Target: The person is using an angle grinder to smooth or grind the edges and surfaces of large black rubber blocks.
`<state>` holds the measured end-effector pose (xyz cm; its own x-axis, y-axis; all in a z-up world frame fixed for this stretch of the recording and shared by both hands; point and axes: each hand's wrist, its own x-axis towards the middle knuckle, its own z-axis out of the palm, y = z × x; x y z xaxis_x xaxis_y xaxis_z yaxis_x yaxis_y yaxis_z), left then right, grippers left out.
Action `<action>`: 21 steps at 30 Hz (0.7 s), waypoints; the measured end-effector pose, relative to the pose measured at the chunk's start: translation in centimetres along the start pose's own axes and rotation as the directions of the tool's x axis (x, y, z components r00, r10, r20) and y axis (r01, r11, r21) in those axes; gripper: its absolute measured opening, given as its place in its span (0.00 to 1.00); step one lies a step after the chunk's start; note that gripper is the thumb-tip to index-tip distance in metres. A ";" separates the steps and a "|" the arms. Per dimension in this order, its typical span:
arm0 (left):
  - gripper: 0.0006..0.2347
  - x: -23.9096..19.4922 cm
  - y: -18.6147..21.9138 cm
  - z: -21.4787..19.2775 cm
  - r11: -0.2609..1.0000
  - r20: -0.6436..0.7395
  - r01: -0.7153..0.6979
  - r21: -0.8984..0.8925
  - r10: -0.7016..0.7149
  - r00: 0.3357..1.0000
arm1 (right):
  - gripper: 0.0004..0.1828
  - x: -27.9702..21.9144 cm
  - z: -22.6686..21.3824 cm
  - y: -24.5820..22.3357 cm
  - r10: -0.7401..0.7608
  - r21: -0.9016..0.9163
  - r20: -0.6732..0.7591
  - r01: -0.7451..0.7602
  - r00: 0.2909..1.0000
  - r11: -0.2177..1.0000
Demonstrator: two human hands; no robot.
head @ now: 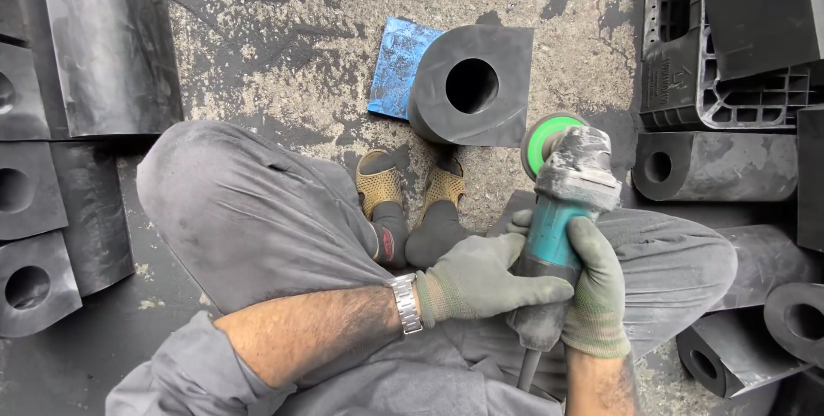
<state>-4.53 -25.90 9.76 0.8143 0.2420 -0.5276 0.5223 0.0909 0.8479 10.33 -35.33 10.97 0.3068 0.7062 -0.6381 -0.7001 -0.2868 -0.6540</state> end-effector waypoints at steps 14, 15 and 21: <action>0.31 -1.6 -0.9 1.1 0.965 -0.048 0.040 -0.258 -0.054 0.997 | 0.30 -0.7 1.4 0.4 0.010 -0.185 -0.115 -0.031 0.993 0.982; 0.32 -1.6 -1.1 1.2 0.972 -0.063 0.028 -0.233 -0.044 0.997 | 0.30 -0.6 1.4 0.3 0.011 -0.196 -0.109 -0.032 0.994 0.980; 0.33 -1.5 -1.0 1.1 0.963 -0.039 0.011 -0.268 -0.023 0.999 | 0.29 -0.9 1.6 0.1 -0.005 -0.233 -0.129 -0.025 0.992 0.972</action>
<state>-6.03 -27.43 9.63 0.7918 0.2774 -0.5441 0.4446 0.3489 0.8250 8.98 -34.95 12.12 0.3912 0.6180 -0.6819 -0.5382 -0.4475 -0.7142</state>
